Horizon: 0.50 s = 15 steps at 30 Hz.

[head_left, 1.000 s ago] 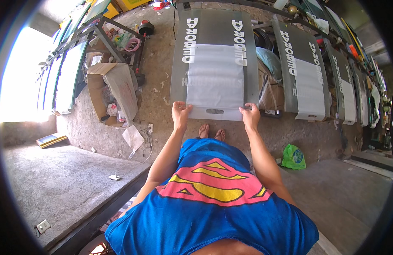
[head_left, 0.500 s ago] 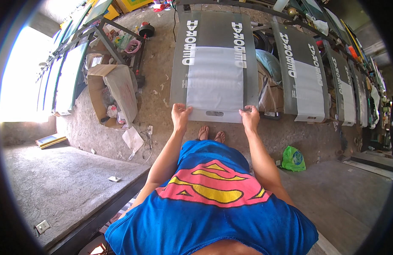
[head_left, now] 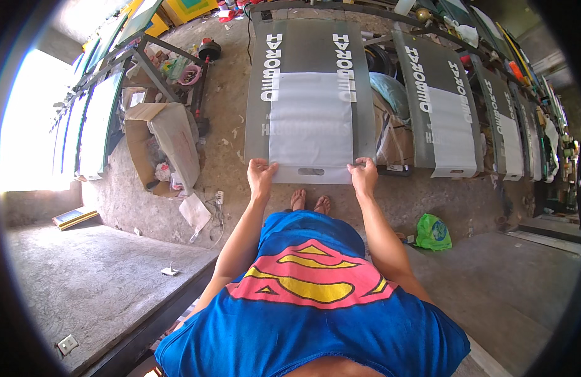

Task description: The person repeatedly places a white screen-printing frame onto a flat surface, aligns it, and presses down with both hands. The person moves between multiple stations, repeating the same alignment and pressing action on each frame.

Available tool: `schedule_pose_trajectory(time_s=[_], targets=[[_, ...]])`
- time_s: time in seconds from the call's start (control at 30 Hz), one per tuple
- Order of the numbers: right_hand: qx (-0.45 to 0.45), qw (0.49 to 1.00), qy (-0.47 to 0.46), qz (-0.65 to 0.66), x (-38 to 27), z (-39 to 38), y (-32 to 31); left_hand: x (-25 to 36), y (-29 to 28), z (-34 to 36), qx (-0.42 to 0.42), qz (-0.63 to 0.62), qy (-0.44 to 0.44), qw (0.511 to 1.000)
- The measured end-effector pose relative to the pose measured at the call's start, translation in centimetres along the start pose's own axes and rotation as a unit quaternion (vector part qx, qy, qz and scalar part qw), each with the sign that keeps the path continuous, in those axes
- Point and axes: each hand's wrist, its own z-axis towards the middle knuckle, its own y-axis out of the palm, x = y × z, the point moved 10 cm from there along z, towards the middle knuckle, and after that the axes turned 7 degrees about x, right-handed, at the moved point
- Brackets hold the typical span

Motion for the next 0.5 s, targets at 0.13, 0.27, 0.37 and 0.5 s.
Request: schedule_pose_trajectory(time_s=[0.13, 0.27, 0.37, 0.5], targets=[[-0.002, 1.0, 0.018, 0.024, 1.6, 0.6, 0.7, 0.5, 0.0, -0.5, -0.003, -0.03, -0.008, 1.0], [0.013, 1.0, 0.014, 0.013, 2.1, 0.8, 0.8, 0.4, -0.1, -0.3, -0.002, -0.025, -0.01, 1.0], [0.003, 1.0, 0.021, 0.01, 2.6, 1.0, 1.0, 0.5, 0.0, -0.4, -0.001, -0.014, -0.006, 1.0], [0.001, 1.0, 0.0, 0.013, 2.3, 1.0, 0.8, 0.2, -0.1, 0.0, -0.003, -0.007, 0.008, 1.0]])
